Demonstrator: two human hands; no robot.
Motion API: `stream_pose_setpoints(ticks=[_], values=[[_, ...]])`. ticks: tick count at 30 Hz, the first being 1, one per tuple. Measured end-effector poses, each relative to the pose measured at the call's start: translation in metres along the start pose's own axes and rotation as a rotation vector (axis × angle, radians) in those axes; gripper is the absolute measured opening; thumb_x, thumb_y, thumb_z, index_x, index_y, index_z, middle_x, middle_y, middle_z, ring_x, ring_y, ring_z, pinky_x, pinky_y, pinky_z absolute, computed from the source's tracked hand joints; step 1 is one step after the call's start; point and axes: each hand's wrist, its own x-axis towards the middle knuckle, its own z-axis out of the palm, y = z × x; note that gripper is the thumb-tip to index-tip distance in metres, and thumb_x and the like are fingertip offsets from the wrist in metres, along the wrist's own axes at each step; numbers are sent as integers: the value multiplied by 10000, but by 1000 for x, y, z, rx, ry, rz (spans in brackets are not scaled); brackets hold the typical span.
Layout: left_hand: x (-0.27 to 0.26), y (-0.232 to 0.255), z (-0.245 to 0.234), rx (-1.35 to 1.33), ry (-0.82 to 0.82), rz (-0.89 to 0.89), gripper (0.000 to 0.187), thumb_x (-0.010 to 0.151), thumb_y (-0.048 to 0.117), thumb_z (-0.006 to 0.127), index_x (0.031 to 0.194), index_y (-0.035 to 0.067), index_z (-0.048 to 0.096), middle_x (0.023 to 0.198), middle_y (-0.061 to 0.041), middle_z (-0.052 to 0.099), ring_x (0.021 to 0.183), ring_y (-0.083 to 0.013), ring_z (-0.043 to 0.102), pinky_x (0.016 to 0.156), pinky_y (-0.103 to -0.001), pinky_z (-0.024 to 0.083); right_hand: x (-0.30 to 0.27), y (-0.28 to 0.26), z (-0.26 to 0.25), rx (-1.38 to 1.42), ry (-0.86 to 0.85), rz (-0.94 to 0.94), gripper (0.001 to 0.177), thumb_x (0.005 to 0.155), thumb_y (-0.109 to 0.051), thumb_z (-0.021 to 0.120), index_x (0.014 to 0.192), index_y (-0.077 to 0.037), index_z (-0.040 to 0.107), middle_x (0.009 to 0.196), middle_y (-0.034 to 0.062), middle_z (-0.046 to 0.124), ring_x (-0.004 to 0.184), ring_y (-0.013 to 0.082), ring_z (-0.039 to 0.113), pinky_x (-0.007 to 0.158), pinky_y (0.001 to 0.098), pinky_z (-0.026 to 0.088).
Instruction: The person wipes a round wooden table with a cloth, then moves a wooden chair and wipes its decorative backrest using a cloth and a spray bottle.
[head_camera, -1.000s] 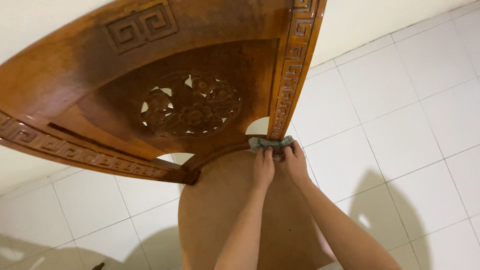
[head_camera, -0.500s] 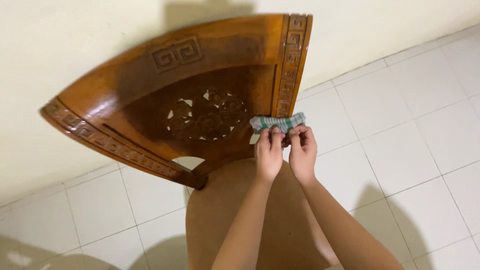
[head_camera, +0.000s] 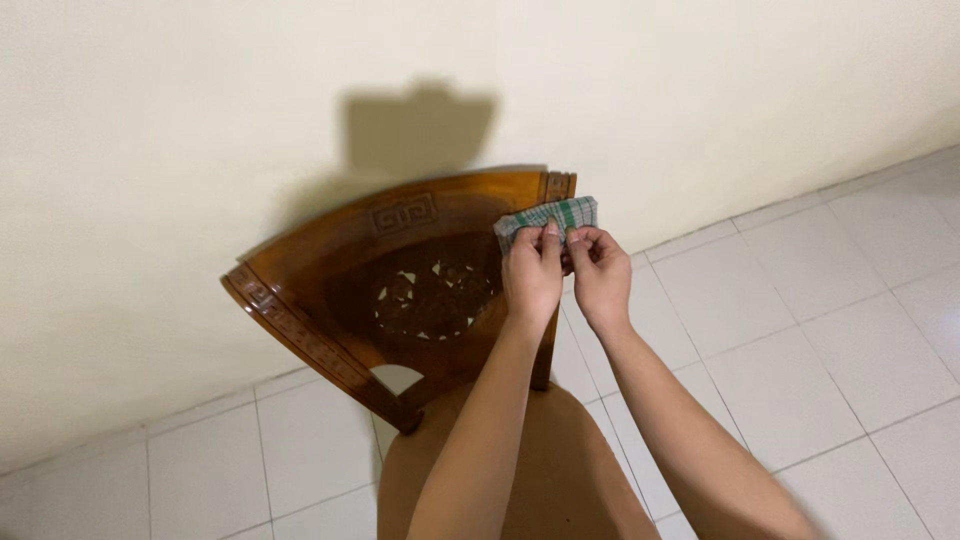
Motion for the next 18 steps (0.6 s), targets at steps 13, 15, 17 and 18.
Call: stream_pose_setpoints(ticks=[13, 15, 17, 18], values=[[19, 39, -15, 182, -127, 150, 397, 1045, 296, 518, 1374, 81, 575, 1254, -116, 662, 1130, -252, 669, 1035, -419, 489, 33, -38, 5, -288, 73, -82, 356, 1016, -264, 658, 1137, 67, 707, 855, 89, 720, 750, 104, 630, 665, 263, 536], [15, 33, -30, 437, 23, 382, 392, 1016, 292, 570, 1361, 106, 597, 1319, -145, 606, 1197, -311, 584, 1046, -494, 409, 34, -42, -1, -261, 39, -18, 401, 1025, -310, 632, 1162, 62, 689, 871, 84, 733, 762, 102, 651, 672, 261, 544], [7, 23, -34, 698, 166, 612, 392, 988, 286, 621, 1347, 130, 619, 1384, -172, 549, 1263, -368, 498, 1057, -567, 325, 33, -43, -3, -230, 4, 54, 446, 1033, -357, 606, 1188, 56, 672, 887, 80, 745, 774, 101, 671, 679, 260, 552], [3, 17, -35, 776, 128, 680, 391, 973, 292, 639, 1339, 156, 629, 1340, -130, 559, 1267, -317, 511, 1106, -617, 272, 33, -44, -3, -239, -18, 131, 482, 1028, -371, 590, 1246, 54, 657, 939, 119, 749, 807, 157, 662, 710, 296, 539]])
